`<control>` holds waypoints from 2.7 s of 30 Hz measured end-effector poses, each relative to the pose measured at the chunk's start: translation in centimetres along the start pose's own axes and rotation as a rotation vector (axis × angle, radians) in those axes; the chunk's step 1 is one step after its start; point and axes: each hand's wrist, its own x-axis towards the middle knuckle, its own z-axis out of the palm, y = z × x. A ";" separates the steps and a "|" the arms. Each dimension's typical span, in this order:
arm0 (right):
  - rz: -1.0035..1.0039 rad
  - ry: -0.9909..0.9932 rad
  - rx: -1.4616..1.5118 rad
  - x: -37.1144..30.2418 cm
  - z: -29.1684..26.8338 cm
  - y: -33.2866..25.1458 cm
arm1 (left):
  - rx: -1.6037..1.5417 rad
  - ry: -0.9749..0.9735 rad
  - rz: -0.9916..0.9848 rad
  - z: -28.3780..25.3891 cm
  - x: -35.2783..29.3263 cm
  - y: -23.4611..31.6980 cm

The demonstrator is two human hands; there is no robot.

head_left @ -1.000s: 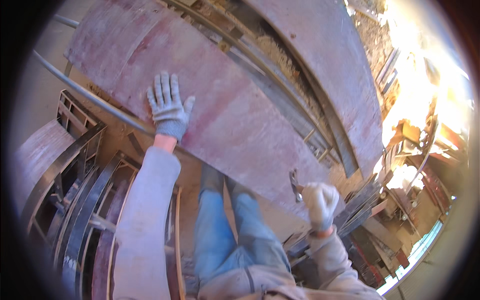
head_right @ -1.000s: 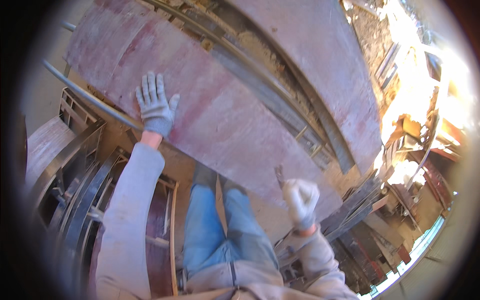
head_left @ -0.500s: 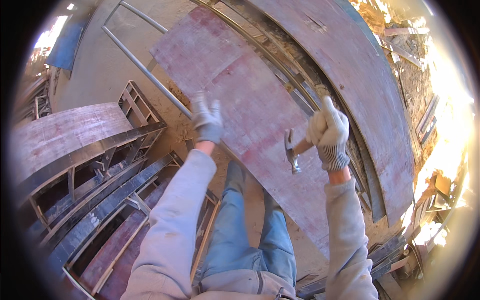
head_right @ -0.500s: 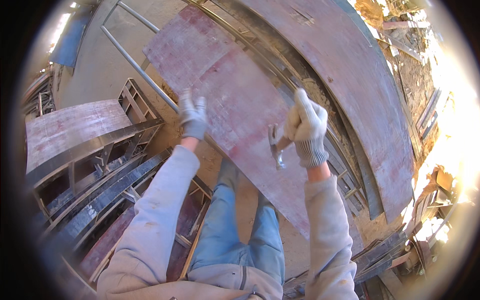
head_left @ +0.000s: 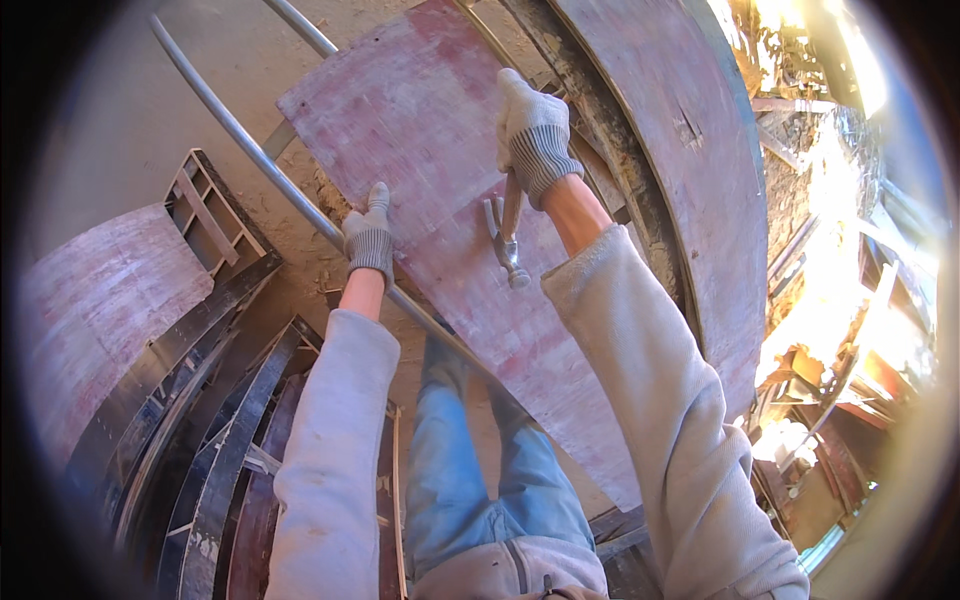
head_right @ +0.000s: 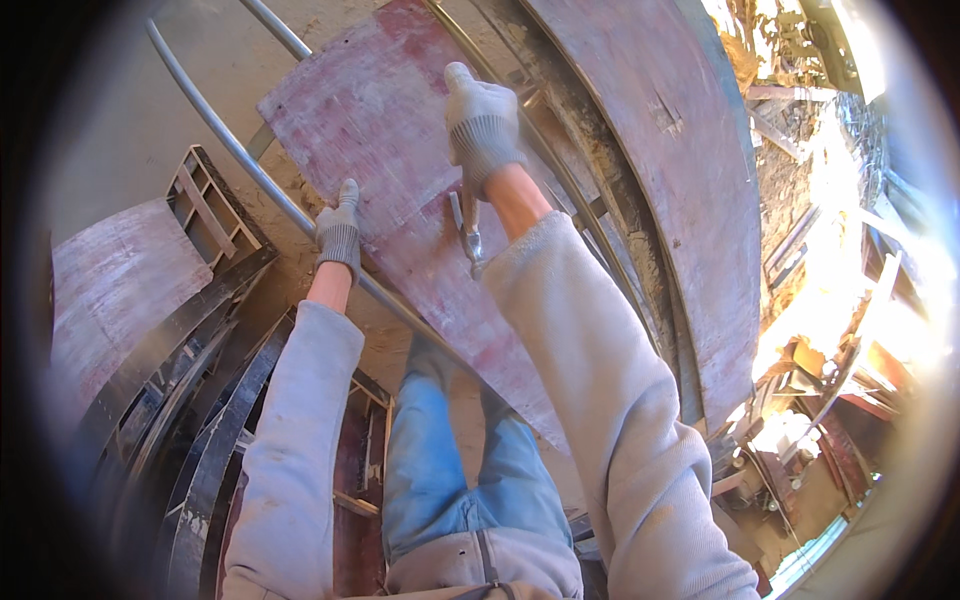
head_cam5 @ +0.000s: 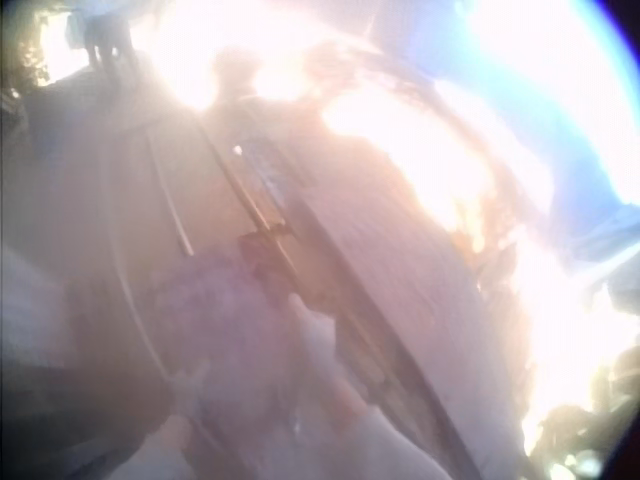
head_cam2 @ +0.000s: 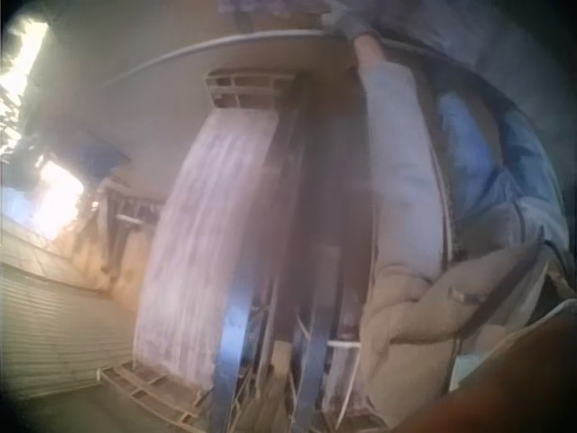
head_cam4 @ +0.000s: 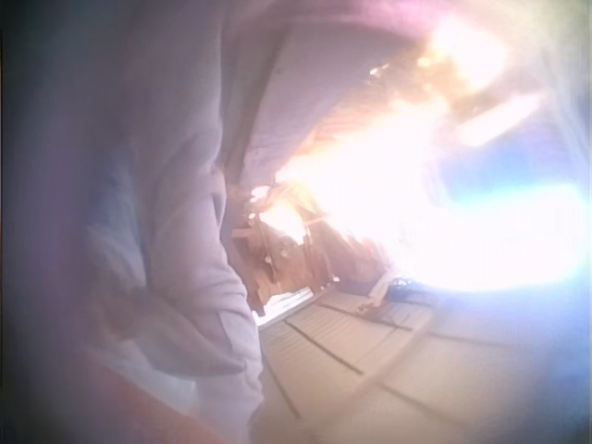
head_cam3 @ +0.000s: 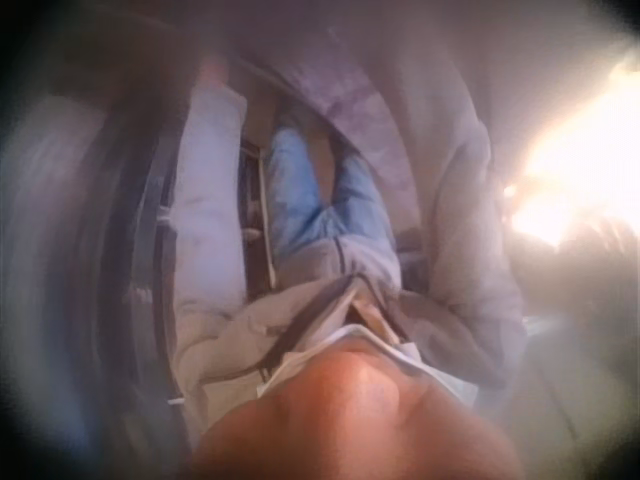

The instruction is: The person repeatedly hammers nails into several flat wooden boards using a claw hammer. They pick up boards, position them on a metal frame, and strike nails along the edges. The boards are handled one at a time and placed back on the frame after hammering.

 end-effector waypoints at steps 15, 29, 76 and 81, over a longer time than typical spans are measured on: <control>-0.157 0.003 -0.065 -1.9 0.0 -1.6 | 0.188 0.105 -0.118 -0.1 -2.0 2.7; -0.255 0.002 -0.190 1.9 2.1 -0.9 | -0.110 0.041 -0.009 3.9 1.6 -2.6; -0.031 -0.118 0.136 -23.9 -18.8 7.1 | 0.002 -0.009 -0.001 -0.3 0.8 2.0; -0.152 -0.157 0.227 -7.1 -14.2 1.3 | -0.014 -0.014 0.014 -0.1 0.8 0.6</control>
